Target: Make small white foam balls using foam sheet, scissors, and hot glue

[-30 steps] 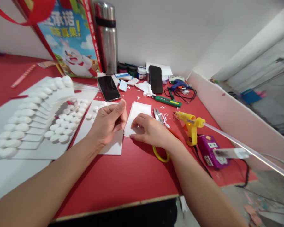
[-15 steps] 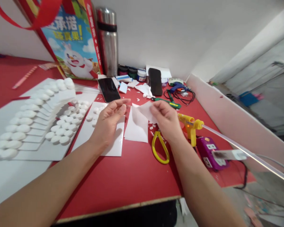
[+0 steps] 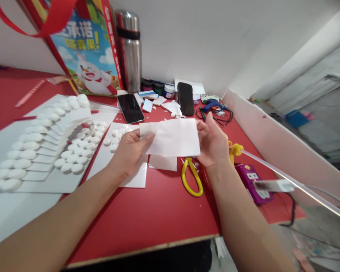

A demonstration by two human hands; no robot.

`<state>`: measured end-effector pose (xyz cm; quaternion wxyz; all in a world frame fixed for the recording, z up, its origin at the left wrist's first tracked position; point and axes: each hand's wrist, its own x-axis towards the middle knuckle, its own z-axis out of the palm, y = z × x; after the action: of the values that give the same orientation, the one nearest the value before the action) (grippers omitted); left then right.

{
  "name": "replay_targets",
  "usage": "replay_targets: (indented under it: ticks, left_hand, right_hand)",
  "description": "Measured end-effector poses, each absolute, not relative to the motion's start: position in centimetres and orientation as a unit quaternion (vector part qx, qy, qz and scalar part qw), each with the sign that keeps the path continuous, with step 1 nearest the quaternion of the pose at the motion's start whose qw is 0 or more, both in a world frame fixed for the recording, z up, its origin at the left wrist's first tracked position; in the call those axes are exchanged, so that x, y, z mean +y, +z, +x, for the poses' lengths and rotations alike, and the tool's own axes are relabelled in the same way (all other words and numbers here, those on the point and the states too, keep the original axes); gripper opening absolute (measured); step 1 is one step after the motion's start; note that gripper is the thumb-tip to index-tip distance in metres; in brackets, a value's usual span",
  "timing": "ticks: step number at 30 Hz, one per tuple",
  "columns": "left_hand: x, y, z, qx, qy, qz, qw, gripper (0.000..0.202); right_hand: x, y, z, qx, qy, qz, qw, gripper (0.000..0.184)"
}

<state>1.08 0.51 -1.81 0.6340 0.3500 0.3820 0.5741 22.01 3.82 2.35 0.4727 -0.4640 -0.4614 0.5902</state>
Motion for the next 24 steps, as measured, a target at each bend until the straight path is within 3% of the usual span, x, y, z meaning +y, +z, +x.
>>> replay_targets:
  ticks: [2, 5, 12, 24]
  left_hand:
    - [0.5, -1.4, 0.9, 0.376, 0.540, 0.363, 0.660, 0.031]
    - [0.2, -0.8, 0.8, 0.376, 0.491, 0.393, 0.681, 0.033]
    - [0.7, -1.1, 0.7, 0.433, 0.489, 0.466, 0.596, 0.023]
    - [1.4, -1.8, 0.0, 0.380, 0.551, 0.450, 0.592, 0.013]
  right_hand:
    - [3.9, 2.7, 22.2, -0.459, 0.616, -0.466, 0.439, 0.067]
    - [3.7, 2.4, 21.8, -0.434, 0.677, -0.449, 0.390, 0.071]
    - [3.0, 1.1, 21.3, -0.492, 0.699, -0.436, 0.281, 0.041]
    - [3.3, 1.1, 21.1, -0.461, 0.668, -0.423, 0.403, 0.037]
